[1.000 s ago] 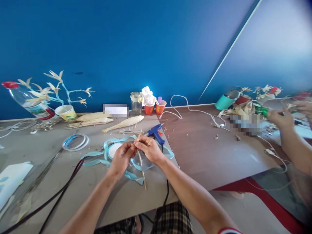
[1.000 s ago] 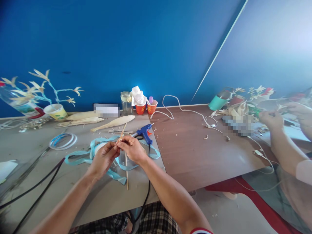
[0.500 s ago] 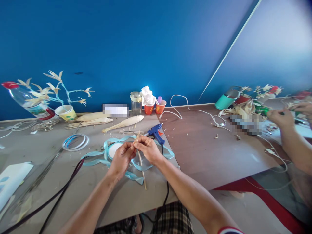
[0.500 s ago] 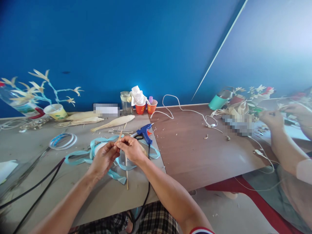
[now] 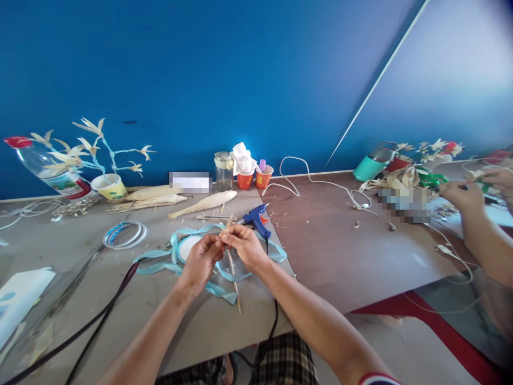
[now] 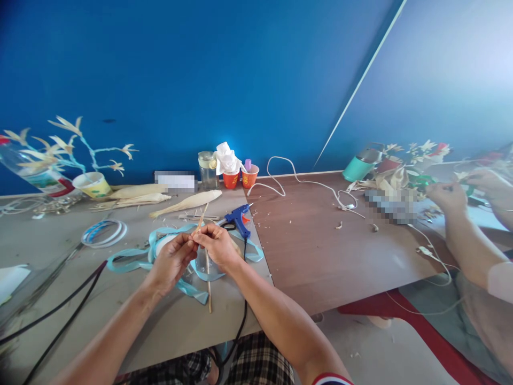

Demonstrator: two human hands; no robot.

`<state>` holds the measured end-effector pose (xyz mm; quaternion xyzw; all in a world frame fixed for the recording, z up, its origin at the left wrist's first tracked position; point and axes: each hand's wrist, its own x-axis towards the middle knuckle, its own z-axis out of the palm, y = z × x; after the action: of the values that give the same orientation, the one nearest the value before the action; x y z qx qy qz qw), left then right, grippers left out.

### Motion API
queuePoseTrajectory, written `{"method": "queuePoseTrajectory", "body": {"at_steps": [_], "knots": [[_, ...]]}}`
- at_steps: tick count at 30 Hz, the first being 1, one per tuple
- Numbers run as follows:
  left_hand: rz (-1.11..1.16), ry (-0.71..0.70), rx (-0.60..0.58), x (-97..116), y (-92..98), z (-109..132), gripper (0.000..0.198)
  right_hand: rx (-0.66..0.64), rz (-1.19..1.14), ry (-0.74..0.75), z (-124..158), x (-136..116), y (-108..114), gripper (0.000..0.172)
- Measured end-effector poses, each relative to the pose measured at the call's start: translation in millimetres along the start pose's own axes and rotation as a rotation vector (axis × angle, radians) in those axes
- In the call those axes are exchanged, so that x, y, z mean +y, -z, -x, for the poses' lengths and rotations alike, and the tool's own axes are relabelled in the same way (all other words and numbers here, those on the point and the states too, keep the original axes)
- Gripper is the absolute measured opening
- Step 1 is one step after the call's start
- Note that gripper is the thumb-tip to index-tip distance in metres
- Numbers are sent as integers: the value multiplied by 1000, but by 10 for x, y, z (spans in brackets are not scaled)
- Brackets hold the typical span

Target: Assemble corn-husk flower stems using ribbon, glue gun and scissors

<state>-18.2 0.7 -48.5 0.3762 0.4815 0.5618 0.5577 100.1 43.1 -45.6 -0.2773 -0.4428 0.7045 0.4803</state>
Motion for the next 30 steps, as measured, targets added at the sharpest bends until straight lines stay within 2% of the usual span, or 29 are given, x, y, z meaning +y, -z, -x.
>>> {"method": "queuePoseTrajectory", "body": {"at_steps": [9, 14, 21, 30], "knots": [[-21, -23, -29, -21, 24, -11, 21, 23, -73, -19, 19, -29, -16, 24], [-41, -18, -24, -35, 37, -11, 23, 16, -16, -13, 18, -26, -1, 25], [37, -7, 26, 22, 39, -28, 26, -94, 31, -86, -13, -47, 69, 25], [56, 23, -10, 36, 1, -11, 23, -35, 16, -34, -31, -19, 66, 16]]}}
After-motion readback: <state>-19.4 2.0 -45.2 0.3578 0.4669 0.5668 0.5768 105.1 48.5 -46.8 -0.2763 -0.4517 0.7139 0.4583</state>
